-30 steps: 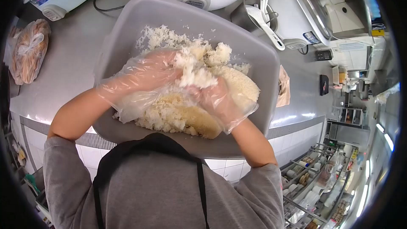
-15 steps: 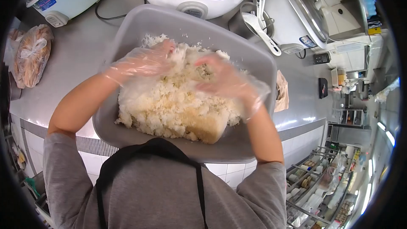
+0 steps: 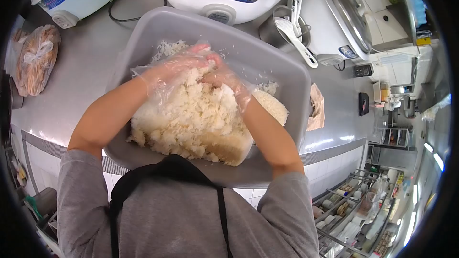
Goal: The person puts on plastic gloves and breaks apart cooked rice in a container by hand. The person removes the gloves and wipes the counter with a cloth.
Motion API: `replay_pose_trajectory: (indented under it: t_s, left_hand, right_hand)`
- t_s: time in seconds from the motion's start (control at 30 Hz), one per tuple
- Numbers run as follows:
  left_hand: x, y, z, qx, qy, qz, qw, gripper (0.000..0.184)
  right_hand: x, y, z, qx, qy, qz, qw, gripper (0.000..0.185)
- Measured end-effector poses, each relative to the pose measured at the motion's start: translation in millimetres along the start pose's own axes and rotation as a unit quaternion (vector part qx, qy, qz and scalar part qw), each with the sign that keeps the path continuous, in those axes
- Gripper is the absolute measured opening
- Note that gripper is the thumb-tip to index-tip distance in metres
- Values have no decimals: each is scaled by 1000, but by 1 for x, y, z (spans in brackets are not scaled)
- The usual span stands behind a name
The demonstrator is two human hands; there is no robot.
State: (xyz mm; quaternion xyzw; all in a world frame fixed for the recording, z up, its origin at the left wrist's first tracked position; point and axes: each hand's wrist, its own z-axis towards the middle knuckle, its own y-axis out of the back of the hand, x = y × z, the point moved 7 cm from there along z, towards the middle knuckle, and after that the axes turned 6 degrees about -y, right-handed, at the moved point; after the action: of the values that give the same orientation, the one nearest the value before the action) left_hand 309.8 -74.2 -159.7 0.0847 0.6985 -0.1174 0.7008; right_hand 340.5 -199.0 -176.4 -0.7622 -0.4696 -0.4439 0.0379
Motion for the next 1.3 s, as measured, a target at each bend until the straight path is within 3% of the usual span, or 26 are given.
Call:
replay_pose_trajectory:
  t_s: [0.03,0.13,0.33,0.43,0.5,0.53,0.63,0.73,0.83,0.93,1.03,1.07,1.17,1.27,1.3]
  left_hand:
    - [-10,-4,-1,17,-17,18,1000,77]
    - [-47,-13,-3,31,-57,27,998,71]
    - [-76,-14,0,-53,-128,215,967,67]
    - [-100,-16,-13,-83,-36,248,965,63]
    - [-103,-20,-20,-82,-57,270,958,61]
    - [-104,-21,-23,-86,-38,256,962,62]
    - [-109,-24,-36,-107,81,157,978,66]
    - [-112,-30,-36,-67,-58,260,961,74]
    - [-97,-22,-56,-7,-2,303,953,72]
    - [-55,4,-86,17,59,289,955,79]
    - [-54,-23,-104,24,140,229,963,91]
    - [-43,-33,-104,29,92,153,983,90]
    - [-65,-54,-99,17,38,109,993,83]
    - [-71,-46,-99,28,41,29,998,83]
    - [-80,-42,-98,0,4,80,997,79]
  right_hand:
    - [3,-3,-6,-19,-2,-40,999,64]
    - [30,3,-56,-73,-32,182,980,63]
    - [57,2,-87,-17,222,385,896,60]
    - [51,7,-100,-90,211,179,957,57]
    - [63,7,-124,-98,164,41,981,59]
    - [66,5,-135,-103,137,-29,985,63]
    - [56,14,-160,-264,47,-206,941,72]
    - [43,17,-153,-209,65,-165,962,80]
    - [27,21,-151,-157,3,-182,971,79]
    - [19,-11,-162,-90,97,-156,979,80]
    - [31,-51,-159,-196,60,-319,925,81]
    - [36,-59,-152,-179,6,-220,959,82]
    - [22,-57,-122,-233,211,-81,946,81]
    - [42,-52,-143,-194,127,-26,972,74]
    - [42,-48,-144,-186,103,-54,976,71]
